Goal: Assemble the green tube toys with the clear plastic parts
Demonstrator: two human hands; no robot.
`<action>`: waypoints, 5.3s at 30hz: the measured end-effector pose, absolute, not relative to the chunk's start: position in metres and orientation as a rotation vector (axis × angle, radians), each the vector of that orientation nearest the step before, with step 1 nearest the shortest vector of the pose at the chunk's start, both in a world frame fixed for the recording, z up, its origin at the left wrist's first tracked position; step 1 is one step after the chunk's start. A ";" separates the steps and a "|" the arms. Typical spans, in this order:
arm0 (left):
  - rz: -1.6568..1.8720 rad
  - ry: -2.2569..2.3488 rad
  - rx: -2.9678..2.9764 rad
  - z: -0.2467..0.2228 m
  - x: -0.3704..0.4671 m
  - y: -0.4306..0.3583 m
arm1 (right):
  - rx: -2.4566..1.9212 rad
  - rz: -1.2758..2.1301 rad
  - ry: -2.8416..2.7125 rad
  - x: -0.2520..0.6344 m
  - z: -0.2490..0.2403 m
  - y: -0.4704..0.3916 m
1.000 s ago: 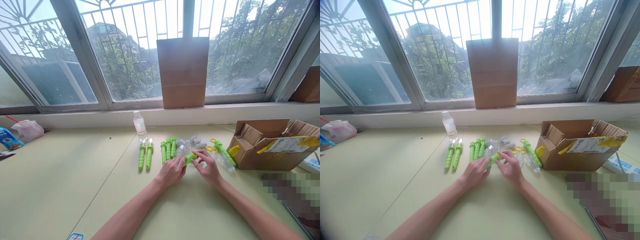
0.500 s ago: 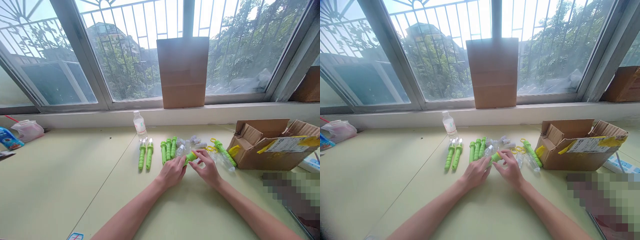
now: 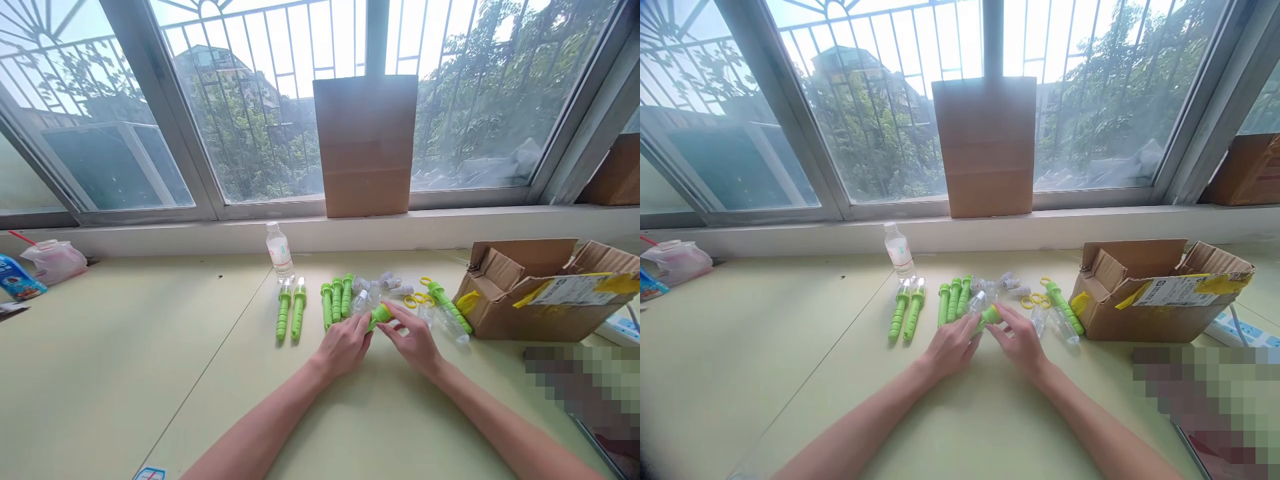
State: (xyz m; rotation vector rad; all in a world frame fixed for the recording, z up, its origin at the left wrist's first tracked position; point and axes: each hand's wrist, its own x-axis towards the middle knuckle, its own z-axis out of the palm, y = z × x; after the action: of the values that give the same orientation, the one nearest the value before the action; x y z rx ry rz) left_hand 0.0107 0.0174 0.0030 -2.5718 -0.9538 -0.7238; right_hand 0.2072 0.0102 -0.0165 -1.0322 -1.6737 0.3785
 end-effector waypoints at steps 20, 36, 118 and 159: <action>-0.733 -0.985 -2.595 0.000 0.010 0.018 | -1.079 0.560 -1.545 0.206 -0.014 0.011; -0.725 -1.112 -2.729 0.001 0.012 0.013 | -1.119 0.660 -1.575 0.208 -0.013 0.012; -1.527 -2.124 -3.146 0.020 0.012 0.014 | -1.098 0.797 -1.486 0.205 -0.014 0.011; -1.398 -1.734 -2.804 0.004 0.009 0.021 | -1.129 0.565 -1.468 0.205 -0.014 0.007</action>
State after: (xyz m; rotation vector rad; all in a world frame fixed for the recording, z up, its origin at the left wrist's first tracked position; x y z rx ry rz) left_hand 0.0095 0.0213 0.0040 -2.8042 -1.7338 -1.3977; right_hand 0.2051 0.0072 -0.0143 -1.1290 -1.4683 0.5647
